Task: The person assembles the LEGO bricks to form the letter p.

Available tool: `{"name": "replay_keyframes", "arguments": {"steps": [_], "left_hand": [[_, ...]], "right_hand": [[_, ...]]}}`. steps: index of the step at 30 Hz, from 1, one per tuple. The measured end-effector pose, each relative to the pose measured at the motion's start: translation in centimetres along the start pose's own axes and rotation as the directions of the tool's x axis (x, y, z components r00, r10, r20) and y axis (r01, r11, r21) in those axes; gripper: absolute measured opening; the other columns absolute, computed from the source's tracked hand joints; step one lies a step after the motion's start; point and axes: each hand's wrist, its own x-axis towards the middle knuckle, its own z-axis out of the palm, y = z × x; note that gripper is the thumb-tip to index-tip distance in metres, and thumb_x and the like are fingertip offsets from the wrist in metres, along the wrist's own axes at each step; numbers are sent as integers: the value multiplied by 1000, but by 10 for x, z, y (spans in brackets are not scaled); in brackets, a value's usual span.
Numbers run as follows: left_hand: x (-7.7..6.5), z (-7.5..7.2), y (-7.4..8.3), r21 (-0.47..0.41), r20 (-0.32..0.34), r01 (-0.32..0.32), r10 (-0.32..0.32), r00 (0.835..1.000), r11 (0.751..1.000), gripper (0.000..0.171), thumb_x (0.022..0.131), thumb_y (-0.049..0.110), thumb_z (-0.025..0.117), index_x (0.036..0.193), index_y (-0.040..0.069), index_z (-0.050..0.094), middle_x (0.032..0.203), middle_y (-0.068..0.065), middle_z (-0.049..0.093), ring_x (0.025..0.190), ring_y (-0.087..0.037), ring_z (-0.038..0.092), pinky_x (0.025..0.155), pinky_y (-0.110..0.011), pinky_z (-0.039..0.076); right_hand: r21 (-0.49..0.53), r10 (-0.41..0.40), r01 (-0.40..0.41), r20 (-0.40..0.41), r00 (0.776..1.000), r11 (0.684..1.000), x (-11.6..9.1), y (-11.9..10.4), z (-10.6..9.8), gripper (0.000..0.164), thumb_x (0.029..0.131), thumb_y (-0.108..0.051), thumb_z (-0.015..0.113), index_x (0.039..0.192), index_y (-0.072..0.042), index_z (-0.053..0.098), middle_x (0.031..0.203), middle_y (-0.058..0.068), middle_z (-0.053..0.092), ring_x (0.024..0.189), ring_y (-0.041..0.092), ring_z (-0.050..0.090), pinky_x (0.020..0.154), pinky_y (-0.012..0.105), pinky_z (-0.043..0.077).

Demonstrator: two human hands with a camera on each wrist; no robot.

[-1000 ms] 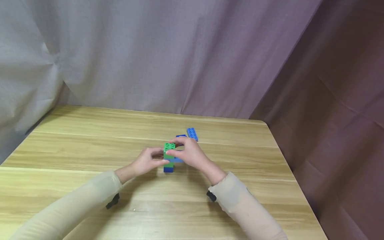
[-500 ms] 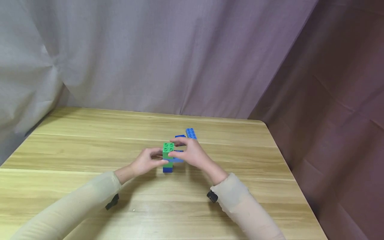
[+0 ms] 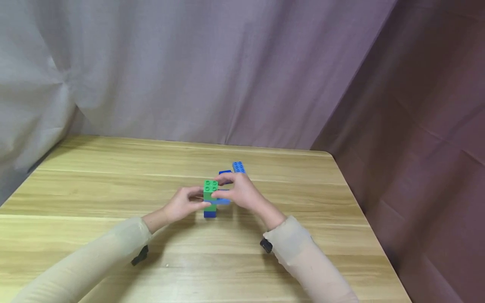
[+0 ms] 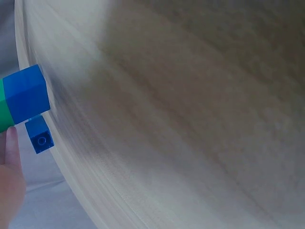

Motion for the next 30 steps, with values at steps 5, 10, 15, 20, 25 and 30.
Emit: {"name": "replay_keyframes", "arguments": {"steps": [5,10,15,20,25,30], "left_hand": [[-1,0,-1,8,-10,30,-30,1000,1000,43,83,18,71,121,2,59,117,-15,65,102,-25,65,85,-23,55],[0,1,0,7,-18,61,-61,998,998,46,82,20,71,121,1,58,116,-16,65,101,-25,65,85,-23,56],[-1,0,0,11,-30,88,-88,996,996,48,81,20,72,122,0,57,114,-16,65,100,-24,65,83,-23,56],[-1,0,0,15,-33,94,-93,995,995,48,81,19,72,122,0,57,114,-16,65,100,-25,65,83,-23,56],[0,0,1,7,-24,85,-85,996,996,47,82,19,71,122,1,57,116,-17,64,102,-26,65,84,-23,56],[1,2,1,-2,-12,69,-69,998,998,46,82,19,71,122,0,57,118,-17,64,102,-26,65,84,-23,56]], "right_hand": [[41,-2,0,54,999,999,4,2,-4,40,78,-22,76,112,-6,65,104,8,69,102,24,61,94,45,49],[132,54,-55,12,998,990,10,19,-15,39,86,-21,67,120,-2,60,112,15,66,101,26,61,91,38,53],[193,224,-196,-140,964,962,22,43,-19,40,93,-25,59,125,-1,57,121,18,62,105,27,59,88,40,54],[218,283,-245,-168,944,945,37,63,-11,44,90,-19,62,126,4,53,119,24,60,102,28,59,85,39,55],[168,301,-279,-129,945,946,47,74,0,50,85,-14,67,129,3,51,125,22,58,104,30,59,77,26,53],[132,344,-330,-96,934,935,53,78,11,57,84,-12,69,135,-1,46,127,21,56,106,31,57,75,26,54]]}}
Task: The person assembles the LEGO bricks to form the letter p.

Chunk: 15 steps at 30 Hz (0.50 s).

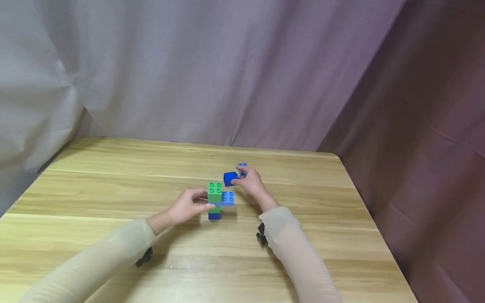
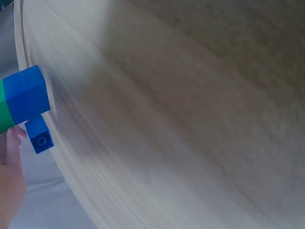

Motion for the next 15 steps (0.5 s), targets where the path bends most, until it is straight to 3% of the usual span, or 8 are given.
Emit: {"name": "replay_keyframes", "arguments": {"steps": [9,15], "left_hand": [[-1,3,-1,-10,9,-37,37,999,999,45,83,19,70,120,-2,58,117,-20,63,101,-28,66,84,-24,56],[-2,4,1,-24,11,-50,50,999,998,45,83,19,70,120,-2,58,118,-21,63,101,-29,66,84,-24,56]], "right_hand": [[-138,15,-16,-4,1000,990,5,2,10,56,84,-13,69,135,-6,48,120,20,58,104,28,54,85,37,50],[-196,4,-5,-7,1000,981,3,1,16,48,85,-8,66,130,-4,52,125,22,57,111,33,56,95,44,50]]}}
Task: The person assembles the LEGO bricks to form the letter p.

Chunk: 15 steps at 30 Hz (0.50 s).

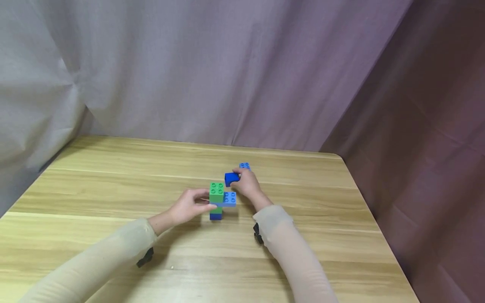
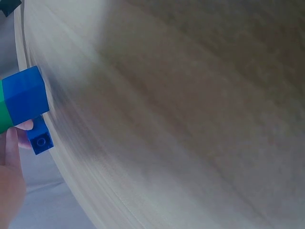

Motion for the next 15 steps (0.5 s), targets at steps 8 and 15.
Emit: {"name": "replay_keyframes", "arguments": {"steps": [8,15], "left_hand": [[-1,0,1,-7,-8,-6,6,1000,1000,44,83,17,70,120,-3,58,117,-21,63,101,-30,66,83,-22,56],[0,-1,2,-16,-6,12,-12,1000,1000,44,84,17,70,121,-3,57,118,-21,63,103,-30,65,83,-23,56]], "right_hand": [[-64,-48,48,2,999,997,-1,1,3,39,81,-7,70,117,-1,57,116,19,61,105,31,59,92,43,52],[36,-61,62,-14,998,997,-3,5,-3,42,81,-9,71,119,-1,57,109,19,62,99,28,58,86,39,52]]}}
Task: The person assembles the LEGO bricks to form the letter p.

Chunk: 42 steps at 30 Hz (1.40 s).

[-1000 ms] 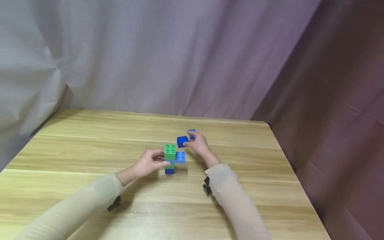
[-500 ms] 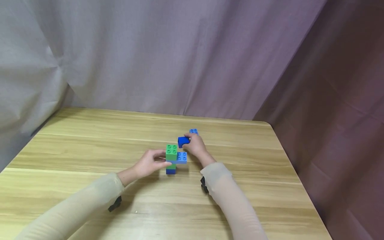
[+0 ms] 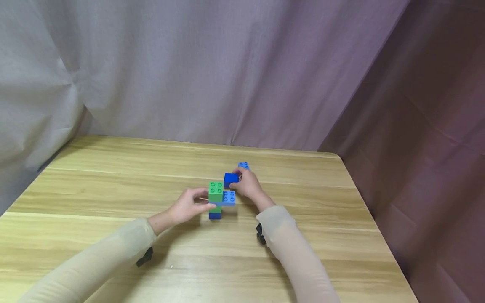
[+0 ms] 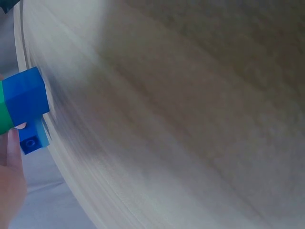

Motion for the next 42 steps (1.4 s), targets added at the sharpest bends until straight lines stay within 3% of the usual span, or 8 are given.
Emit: {"name": "replay_keyframes", "arguments": {"steps": [4,9,17,25,33,42], "left_hand": [[0,-1,1,9,-4,4,-4,1000,1000,44,84,17,69,121,-3,57,118,-21,63,104,-31,64,84,-24,56],[0,-1,-1,15,-8,5,-5,1000,1000,44,84,17,69,120,-3,57,117,-21,63,103,-31,64,84,-24,56],[2,-2,0,19,-6,25,-25,1000,999,44,84,19,69,120,-2,57,116,-20,63,103,-30,64,86,-26,56],[6,-1,1,13,8,38,-38,999,999,39,83,19,70,117,2,59,112,-13,65,102,-25,64,87,-26,55],[7,-1,1,42,3,44,-45,999,998,46,80,22,74,119,4,57,112,-11,65,103,-24,63,91,-30,54],[9,-4,11,52,-15,53,-53,999,997,52,76,24,77,120,7,57,112,-9,65,104,-24,62,94,-36,53]], "right_hand": [[123,-11,13,-16,1000,992,-1,4,-7,45,82,-12,71,123,-3,56,122,21,59,111,33,56,96,44,50],[194,-2,10,-43,999,981,0,10,-12,44,82,-12,70,122,-4,55,122,22,56,108,34,55,94,42,50],[225,-21,32,-52,998,974,-4,16,-17,41,81,-11,68,118,-2,53,118,20,54,100,27,52,83,31,48],[242,-34,44,-46,998,969,-12,17,-20,40,80,-9,68,118,-3,54,117,22,57,102,30,51,87,37,48],[276,-40,50,-41,998,960,-20,16,-27,40,81,-11,68,120,-5,56,125,22,55,101,32,55,81,30,53],[281,-96,103,-41,995,954,-30,12,-33,44,81,-7,68,122,2,56,123,24,54,92,24,59,74,20,52]]}}
